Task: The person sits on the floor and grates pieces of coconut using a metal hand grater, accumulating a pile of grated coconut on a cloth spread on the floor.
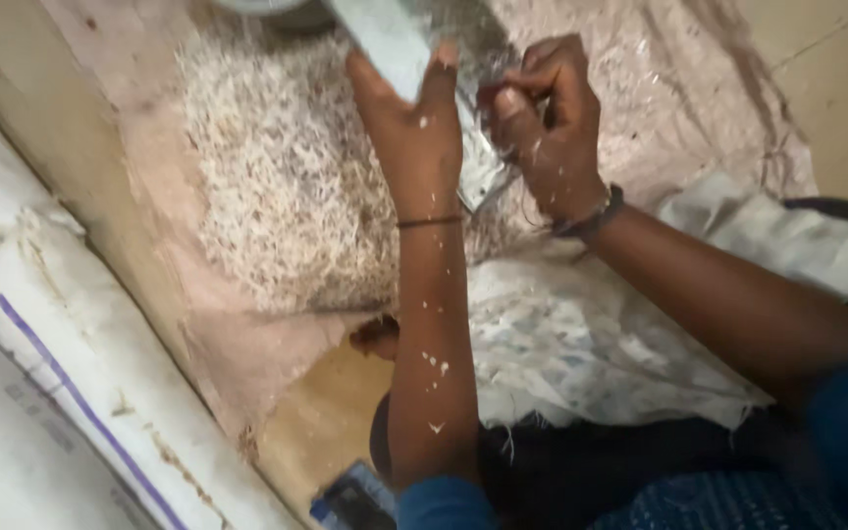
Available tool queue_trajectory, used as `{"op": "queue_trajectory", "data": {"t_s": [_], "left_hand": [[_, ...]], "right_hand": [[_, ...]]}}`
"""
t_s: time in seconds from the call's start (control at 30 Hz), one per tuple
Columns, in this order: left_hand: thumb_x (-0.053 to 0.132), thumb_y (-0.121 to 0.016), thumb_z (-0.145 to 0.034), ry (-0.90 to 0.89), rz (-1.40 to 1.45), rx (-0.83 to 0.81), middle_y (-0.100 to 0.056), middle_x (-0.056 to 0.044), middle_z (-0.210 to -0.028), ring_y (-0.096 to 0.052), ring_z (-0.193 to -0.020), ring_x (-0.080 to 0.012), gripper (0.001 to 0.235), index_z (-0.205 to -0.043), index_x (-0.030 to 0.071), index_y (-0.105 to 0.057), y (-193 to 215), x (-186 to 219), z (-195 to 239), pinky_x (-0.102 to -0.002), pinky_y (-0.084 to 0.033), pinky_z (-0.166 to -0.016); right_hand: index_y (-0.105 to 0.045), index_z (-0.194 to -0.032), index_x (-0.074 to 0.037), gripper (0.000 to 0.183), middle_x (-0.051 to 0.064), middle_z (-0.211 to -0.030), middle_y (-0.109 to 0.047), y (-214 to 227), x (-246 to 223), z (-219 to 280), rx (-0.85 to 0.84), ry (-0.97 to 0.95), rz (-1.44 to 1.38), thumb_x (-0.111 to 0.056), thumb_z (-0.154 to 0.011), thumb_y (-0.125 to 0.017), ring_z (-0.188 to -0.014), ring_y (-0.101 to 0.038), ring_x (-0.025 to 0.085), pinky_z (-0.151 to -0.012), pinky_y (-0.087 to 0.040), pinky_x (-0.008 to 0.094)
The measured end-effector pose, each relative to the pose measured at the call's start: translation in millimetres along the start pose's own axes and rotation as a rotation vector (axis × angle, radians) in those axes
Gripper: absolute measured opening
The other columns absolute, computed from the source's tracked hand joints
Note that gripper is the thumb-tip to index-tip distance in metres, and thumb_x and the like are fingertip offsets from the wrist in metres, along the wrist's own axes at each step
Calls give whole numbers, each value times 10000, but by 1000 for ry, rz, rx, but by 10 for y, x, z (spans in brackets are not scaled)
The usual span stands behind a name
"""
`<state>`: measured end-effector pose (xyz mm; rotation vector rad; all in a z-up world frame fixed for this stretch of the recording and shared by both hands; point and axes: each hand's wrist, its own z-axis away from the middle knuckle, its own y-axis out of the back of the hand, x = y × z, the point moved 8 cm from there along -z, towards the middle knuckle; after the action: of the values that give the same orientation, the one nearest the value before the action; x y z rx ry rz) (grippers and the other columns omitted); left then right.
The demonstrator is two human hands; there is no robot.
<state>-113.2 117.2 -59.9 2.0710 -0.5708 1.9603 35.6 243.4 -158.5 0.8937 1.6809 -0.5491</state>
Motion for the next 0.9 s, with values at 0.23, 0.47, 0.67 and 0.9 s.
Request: {"op": "queue_trajectory", "data": {"t_s": [0.23,0.47,0.67,0.9], "left_hand": [[149,-755,-957,53,-40,28,-648,-188,-1149,-632,-1026,-249,464,-1297,-13,-484,230,-49,-46,-427,-536,-953],[149,-738,-1028,-91,-170,13,-632,-168,-1209,-618,-1139,-247,415,-1307,-7,-474,113,-107,16,-403,-520,-1044],[180,-747,-966,19,-86,33,-652,-185,-1258,-644,-1163,-265,519,-1353,-9,-457,122,-25,-7,-410,-509,-1053],[161,-746,-988,-119,-278,28,-574,-262,-1273,-551,-1203,-316,556,-1367,-74,-413,216,40,18,-449,-453,-1053]], "right_hand": [[-550,-986,-67,252,32,-977,-572,-65,-162,-246,39,-108,126,-250,-1095,-685,-881,-535,138,-843,-470,310],[-595,-1026,-74,234,34,-1026,-608,30,-55,-259,56,105,296,-226,-1183,-680,-933,-537,123,-844,-463,305],[-522,-899,-110,275,-1,-888,-607,0,144,-302,100,-250,-33,-243,-1080,-680,-862,-594,160,-825,-499,347],[-547,-952,-55,262,56,-958,-574,84,198,-173,125,125,419,-176,-1103,-723,-938,-515,180,-839,-463,355]]}}
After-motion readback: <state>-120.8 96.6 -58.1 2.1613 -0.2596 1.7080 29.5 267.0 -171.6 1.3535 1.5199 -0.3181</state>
